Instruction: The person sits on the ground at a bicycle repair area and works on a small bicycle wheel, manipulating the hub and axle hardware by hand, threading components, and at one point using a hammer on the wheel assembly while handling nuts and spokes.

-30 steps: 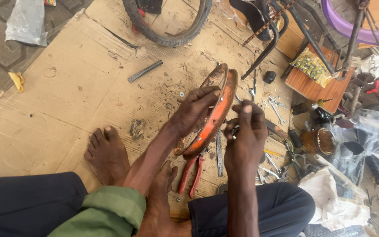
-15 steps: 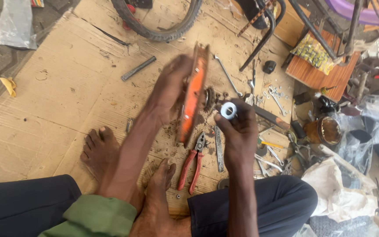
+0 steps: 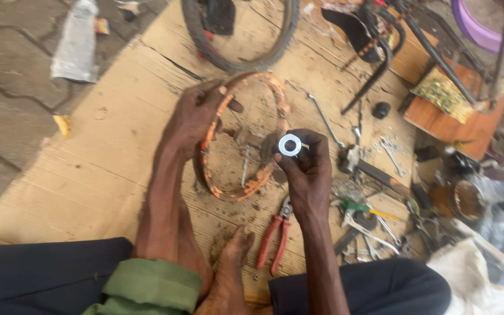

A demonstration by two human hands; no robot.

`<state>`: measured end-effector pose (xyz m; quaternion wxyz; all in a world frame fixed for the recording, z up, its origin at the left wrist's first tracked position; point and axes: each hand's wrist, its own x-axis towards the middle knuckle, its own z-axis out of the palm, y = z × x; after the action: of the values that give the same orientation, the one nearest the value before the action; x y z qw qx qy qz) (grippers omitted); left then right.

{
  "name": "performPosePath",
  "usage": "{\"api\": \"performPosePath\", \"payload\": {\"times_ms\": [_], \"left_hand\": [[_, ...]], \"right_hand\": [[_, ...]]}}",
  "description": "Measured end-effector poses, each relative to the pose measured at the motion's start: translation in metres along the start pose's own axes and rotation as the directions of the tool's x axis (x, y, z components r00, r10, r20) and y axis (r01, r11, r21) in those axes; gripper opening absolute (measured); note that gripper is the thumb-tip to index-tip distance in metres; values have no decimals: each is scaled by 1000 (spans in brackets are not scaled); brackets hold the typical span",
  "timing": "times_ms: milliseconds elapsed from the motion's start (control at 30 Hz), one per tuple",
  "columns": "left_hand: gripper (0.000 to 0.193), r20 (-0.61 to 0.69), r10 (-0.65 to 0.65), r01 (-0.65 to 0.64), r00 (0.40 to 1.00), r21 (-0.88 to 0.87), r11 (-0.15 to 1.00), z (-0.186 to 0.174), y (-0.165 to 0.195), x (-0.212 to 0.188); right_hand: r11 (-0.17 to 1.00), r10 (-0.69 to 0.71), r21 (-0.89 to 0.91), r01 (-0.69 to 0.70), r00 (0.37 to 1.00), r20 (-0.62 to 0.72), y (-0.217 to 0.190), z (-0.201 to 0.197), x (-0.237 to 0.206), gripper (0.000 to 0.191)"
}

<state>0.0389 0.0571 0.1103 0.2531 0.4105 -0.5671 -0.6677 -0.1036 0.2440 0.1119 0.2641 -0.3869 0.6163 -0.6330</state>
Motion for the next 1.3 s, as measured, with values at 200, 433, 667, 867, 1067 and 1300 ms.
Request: {"api": "performPosePath", "payload": {"times_ms": [200, 433, 667, 867, 1067, 1300], "left_hand": [[39, -45, 27, -28, 999, -21, 999, -12, -16, 12], [37, -74, 151, -147, 986, 48, 988, -19, -27, 16], [36, -96, 84, -90, 992, -57, 994, -34, -54, 29], [32, -93, 60, -78, 994, -205, 976, -53, -73, 34], [31, -80, -15, -3, 997, -219, 976, -56, -75, 35], [30, -121, 65, -95, 991, -258, 962, -53, -84, 38]], "right_hand": [[985, 172, -23, -172, 985, -2, 7, 33, 20, 45], [937, 73, -349, -22, 988, 134, 32, 86, 57, 47], [849, 83, -528, 7, 986, 145, 62, 117, 52, 42], [910, 134, -410, -67, 982, 137, 73, 137, 57, 40], [974, -6, -225, 21, 998, 63, 76, 142, 58, 47], [591, 163, -804, -68, 986, 36, 78, 165, 71, 20]]}}
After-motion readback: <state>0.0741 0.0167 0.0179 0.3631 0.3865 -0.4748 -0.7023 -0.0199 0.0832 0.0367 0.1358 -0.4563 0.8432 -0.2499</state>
